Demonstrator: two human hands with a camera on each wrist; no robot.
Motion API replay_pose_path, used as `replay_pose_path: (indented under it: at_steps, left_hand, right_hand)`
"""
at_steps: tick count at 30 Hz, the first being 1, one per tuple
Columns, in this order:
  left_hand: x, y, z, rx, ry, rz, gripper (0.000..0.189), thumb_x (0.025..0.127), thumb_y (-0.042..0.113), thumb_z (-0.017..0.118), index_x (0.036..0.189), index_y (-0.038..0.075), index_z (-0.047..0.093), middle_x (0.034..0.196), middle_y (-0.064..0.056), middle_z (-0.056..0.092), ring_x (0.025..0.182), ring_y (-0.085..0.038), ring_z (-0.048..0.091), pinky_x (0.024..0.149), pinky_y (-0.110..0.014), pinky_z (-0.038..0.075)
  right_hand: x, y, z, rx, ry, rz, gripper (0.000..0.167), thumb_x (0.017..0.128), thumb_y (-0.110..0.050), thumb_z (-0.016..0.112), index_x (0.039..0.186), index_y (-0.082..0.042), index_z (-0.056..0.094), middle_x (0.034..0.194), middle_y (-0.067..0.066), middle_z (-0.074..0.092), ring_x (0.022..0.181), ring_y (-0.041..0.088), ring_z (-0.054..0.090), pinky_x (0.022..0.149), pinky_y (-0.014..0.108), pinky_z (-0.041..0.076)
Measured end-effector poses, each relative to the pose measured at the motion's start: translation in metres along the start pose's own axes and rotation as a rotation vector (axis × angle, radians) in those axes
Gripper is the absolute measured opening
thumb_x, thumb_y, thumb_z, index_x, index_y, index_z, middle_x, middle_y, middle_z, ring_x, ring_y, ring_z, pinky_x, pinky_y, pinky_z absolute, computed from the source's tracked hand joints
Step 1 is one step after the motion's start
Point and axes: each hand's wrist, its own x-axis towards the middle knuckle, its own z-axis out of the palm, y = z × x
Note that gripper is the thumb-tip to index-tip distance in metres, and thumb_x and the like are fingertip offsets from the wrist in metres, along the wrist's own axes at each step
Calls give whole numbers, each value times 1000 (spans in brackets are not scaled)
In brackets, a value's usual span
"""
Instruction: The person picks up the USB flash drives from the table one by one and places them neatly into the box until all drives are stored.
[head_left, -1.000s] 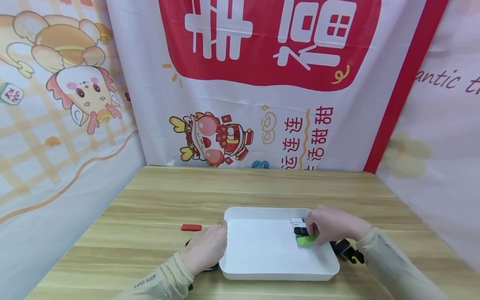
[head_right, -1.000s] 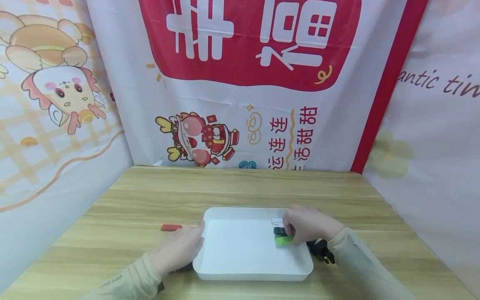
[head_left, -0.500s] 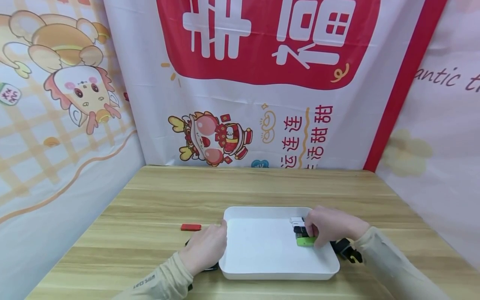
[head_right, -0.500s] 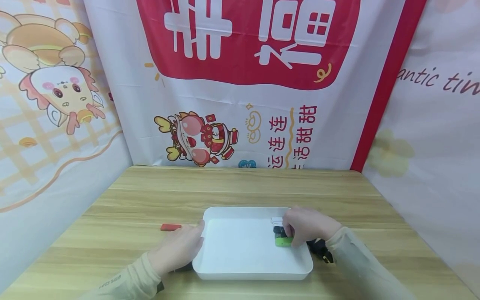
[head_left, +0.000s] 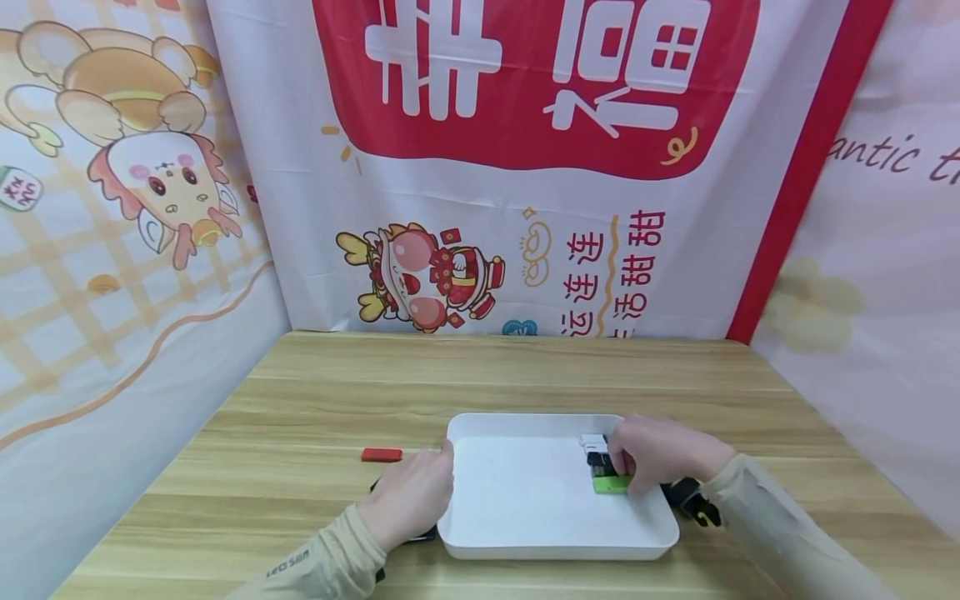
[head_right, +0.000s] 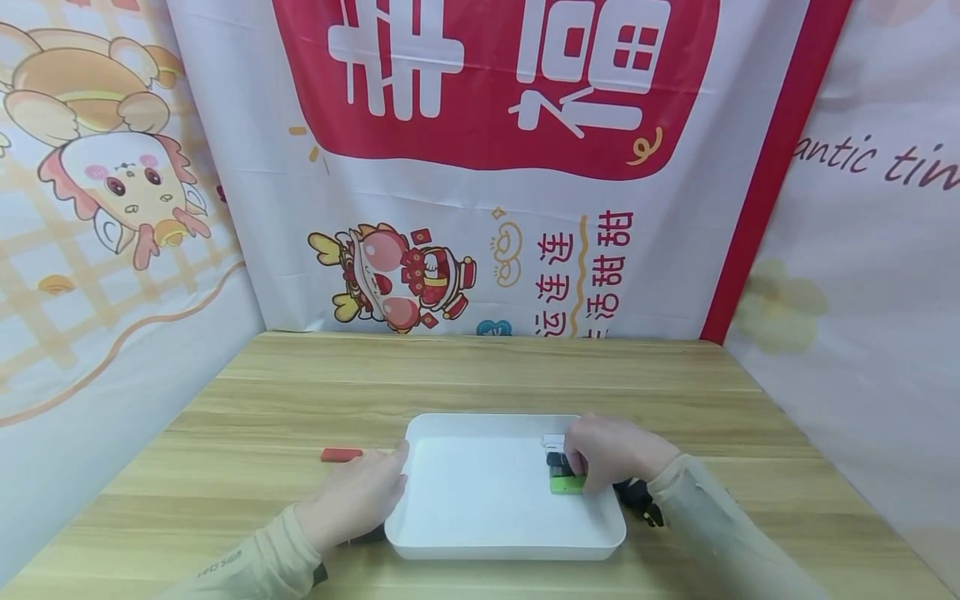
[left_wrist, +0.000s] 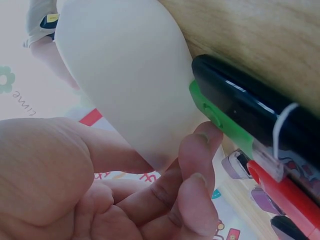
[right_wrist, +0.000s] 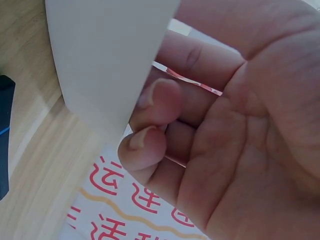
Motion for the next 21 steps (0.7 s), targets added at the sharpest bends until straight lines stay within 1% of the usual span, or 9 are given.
replay_pose_path:
  at_steps: [5, 9, 18, 21]
  left_hand:
    - [0, -1, 0, 9, 0, 10, 41, 94, 4, 53, 130, -16, 50, 54, 1, 40, 40, -8, 30, 35, -22, 24]
    - [-1, -1, 1, 14, 1, 18, 41, 94, 4, 55, 130, -16, 50, 54, 1, 41, 40, -8, 32, 35, -21, 26]
    - [-1, -2, 1, 21, 19, 35, 40, 94, 3, 54, 129, -17, 51, 52, 2, 40, 39, -6, 28, 35, -20, 23]
    - [-1, -2, 1, 10, 16, 36, 40, 94, 3, 54, 129, -17, 51, 52, 2, 40, 39, -6, 27, 35, -20, 23]
  right_hand:
    - [0, 0, 1, -17, 0, 14, 31, 66, -4, 85, 68, -23, 61, 70, -10, 54, 67, 10, 49, 59, 30, 43]
    - [0, -1, 2, -21, 1, 19, 31, 66, -5, 86, 68, -23, 61, 70, -10, 53, 70, 12, 48, 61, 31, 42]
    - [0, 1, 2, 7, 3, -7, 30, 65, -2, 84, 70, -21, 61, 69, -8, 55, 64, 9, 49, 57, 28, 43]
    - [0, 2, 0, 38, -4, -34, 28, 67, -6, 86, 71, -20, 62, 69, -7, 56, 62, 8, 49, 56, 27, 43]
